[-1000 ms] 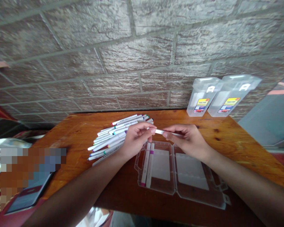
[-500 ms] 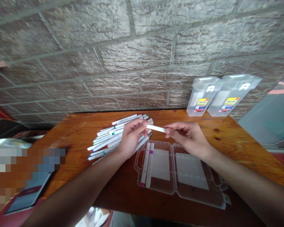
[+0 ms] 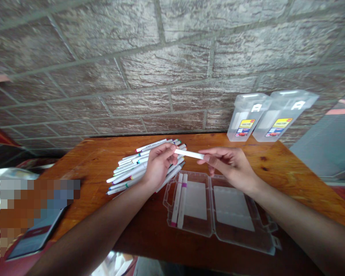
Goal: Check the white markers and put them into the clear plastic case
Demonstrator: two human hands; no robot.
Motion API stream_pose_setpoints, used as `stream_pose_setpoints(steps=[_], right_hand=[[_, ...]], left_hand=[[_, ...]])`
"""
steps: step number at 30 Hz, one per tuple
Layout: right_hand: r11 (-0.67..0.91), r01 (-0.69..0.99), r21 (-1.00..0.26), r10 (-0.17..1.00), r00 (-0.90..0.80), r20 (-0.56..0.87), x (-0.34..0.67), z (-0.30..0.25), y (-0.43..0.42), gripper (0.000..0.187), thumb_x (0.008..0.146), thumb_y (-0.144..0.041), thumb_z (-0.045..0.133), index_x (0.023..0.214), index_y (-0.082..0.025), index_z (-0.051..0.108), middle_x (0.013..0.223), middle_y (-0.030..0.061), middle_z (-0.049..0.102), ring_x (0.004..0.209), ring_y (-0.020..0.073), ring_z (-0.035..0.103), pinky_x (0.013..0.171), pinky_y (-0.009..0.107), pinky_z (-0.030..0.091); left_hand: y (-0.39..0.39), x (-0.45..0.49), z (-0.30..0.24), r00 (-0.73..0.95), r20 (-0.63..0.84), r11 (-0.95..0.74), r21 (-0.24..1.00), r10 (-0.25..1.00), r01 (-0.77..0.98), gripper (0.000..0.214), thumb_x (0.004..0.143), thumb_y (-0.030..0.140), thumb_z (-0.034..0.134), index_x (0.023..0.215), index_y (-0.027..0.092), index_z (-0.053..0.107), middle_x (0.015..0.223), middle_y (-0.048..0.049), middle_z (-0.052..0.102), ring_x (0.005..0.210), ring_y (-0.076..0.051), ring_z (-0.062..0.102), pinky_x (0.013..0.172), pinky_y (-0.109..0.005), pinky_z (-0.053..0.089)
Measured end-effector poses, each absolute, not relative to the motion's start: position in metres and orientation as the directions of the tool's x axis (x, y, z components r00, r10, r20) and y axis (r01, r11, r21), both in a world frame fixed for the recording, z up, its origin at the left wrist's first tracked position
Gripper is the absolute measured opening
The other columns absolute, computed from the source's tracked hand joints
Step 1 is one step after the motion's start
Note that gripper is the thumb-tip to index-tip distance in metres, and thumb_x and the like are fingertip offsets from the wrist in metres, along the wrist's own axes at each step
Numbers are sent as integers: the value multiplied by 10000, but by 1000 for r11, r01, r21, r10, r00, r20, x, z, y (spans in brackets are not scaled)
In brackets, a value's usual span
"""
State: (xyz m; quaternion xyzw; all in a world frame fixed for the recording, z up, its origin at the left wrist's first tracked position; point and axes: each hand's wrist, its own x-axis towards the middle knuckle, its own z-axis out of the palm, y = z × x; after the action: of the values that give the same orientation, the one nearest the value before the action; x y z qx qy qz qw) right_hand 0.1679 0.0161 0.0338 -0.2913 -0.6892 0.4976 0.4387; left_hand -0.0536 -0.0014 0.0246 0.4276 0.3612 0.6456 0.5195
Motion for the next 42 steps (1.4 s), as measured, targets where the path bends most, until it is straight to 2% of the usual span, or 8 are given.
stream_pose_setpoints(steps=[12, 18, 29, 39, 42], right_hand=[[307, -71, -949, 825, -477, 303, 170, 35, 14, 345, 926, -423, 724, 1188, -210, 798, 993, 109, 832, 504, 114, 639, 524, 285, 567], [267, -140, -953, 812, -500, 301, 169, 33, 14, 317, 939, -389, 719, 1202, -228, 796, 1009, 107, 833, 518, 111, 666, 538, 272, 579], [224, -278, -934, 757, -554, 346, 168, 35, 14, 338, 919, -371, 749, 1225, -233, 785, 1075, 142, 818, 645, 196, 782, 525, 288, 627], [106, -329, -938, 782, -555, 283, 166, 35, 12, 293, 926, -317, 724, 1200, -245, 798, 1112, 126, 814, 712, 214, 801, 533, 268, 608], [117, -326, -938, 792, -539, 286, 166, 35, 12, 284, 922, -319, 723, 1185, -247, 803, 1095, 118, 819, 709, 208, 797, 543, 277, 613]], left_hand=[[0, -54, 24, -93, 190, -211, 891, 977, -401, 223, 784, 320, 831, 734, 144, 703, 671, 12, 587, 537, -75, 501, 550, -239, 379], [0, -54, 24, -100, 192, -217, 886, 976, -411, 217, 779, 312, 835, 750, 138, 709, 653, 13, 592, 527, -77, 504, 548, -234, 391], [1, -54, 25, -119, 183, -217, 878, 976, -428, 198, 767, 292, 831, 763, 119, 735, 628, 13, 596, 506, -72, 510, 533, -221, 398], [3, -55, 25, -139, 146, -193, 872, 980, -449, 222, 747, 315, 838, 809, 111, 779, 639, -2, 610, 523, -78, 513, 515, -216, 389], [3, -55, 23, -146, 152, -201, 880, 978, -431, 224, 759, 325, 837, 821, 118, 779, 652, 2, 611, 524, -72, 504, 517, -216, 389]])
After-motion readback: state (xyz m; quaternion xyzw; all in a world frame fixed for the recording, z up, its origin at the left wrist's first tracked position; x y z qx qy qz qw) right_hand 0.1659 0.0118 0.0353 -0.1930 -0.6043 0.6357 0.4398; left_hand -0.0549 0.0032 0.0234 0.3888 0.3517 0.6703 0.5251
